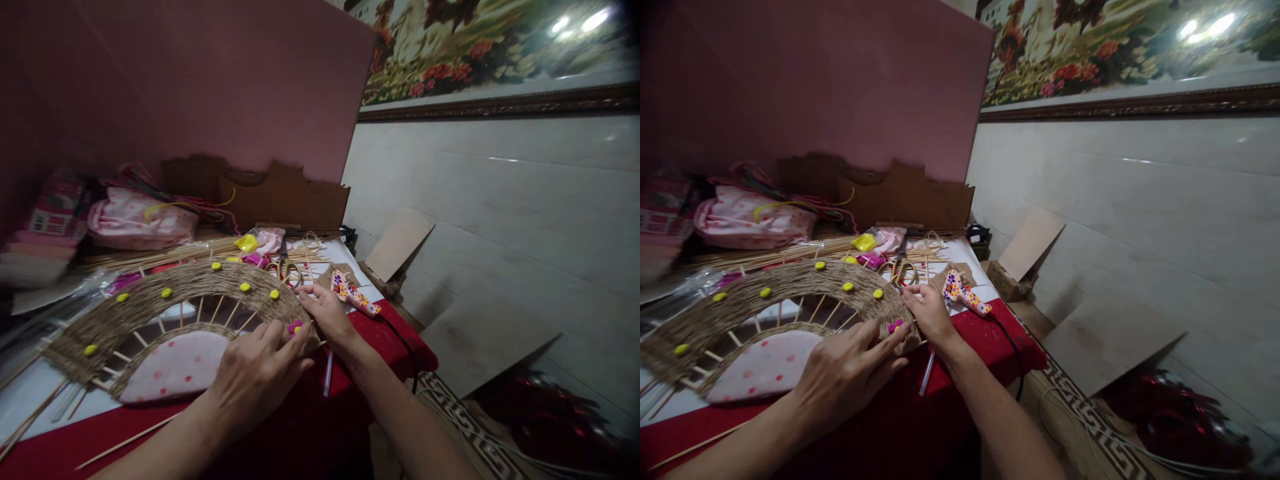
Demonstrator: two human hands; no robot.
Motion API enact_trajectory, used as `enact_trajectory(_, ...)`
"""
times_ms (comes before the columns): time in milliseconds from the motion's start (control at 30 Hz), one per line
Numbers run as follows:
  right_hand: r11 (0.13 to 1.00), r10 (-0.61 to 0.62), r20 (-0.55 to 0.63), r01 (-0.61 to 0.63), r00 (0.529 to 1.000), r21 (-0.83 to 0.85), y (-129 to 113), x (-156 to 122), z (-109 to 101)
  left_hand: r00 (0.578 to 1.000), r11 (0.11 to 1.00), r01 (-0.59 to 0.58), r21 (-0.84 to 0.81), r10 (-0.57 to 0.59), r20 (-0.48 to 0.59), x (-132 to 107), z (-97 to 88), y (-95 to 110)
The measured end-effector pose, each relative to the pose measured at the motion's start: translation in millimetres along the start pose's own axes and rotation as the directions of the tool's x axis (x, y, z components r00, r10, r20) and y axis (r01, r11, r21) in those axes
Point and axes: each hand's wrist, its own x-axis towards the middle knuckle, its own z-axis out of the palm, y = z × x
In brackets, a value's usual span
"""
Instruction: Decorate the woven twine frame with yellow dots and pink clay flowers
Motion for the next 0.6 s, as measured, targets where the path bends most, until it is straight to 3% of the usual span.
enact_trajectory(200, 1.000, -0.012, 0.027, 0.012, 1.000, -0.004, -0.7, -1.7, 0.9, 0.993, 0.997, 0.061, 0.039, -0.065, 0.098, 0.2, 4.7, 1.0)
enact_trajectory(367, 1.000, 0.003, 0.026, -0.003, 1.000, 0.007, -1.0, -1.0, 1.3, 0.992, 0.993, 0.110, -0.039, -0.107, 0.073, 0.3, 2.2, -3.4)
enact_trajectory(600, 1.000, -0.010, 0.019, 0.011, 1.000, -0.022, 0.9, -0.6, 0.8, 0.985, 0.987, 0.160, -0.009, -0.159, 0.066, 4.1, 1.3, -3.9)
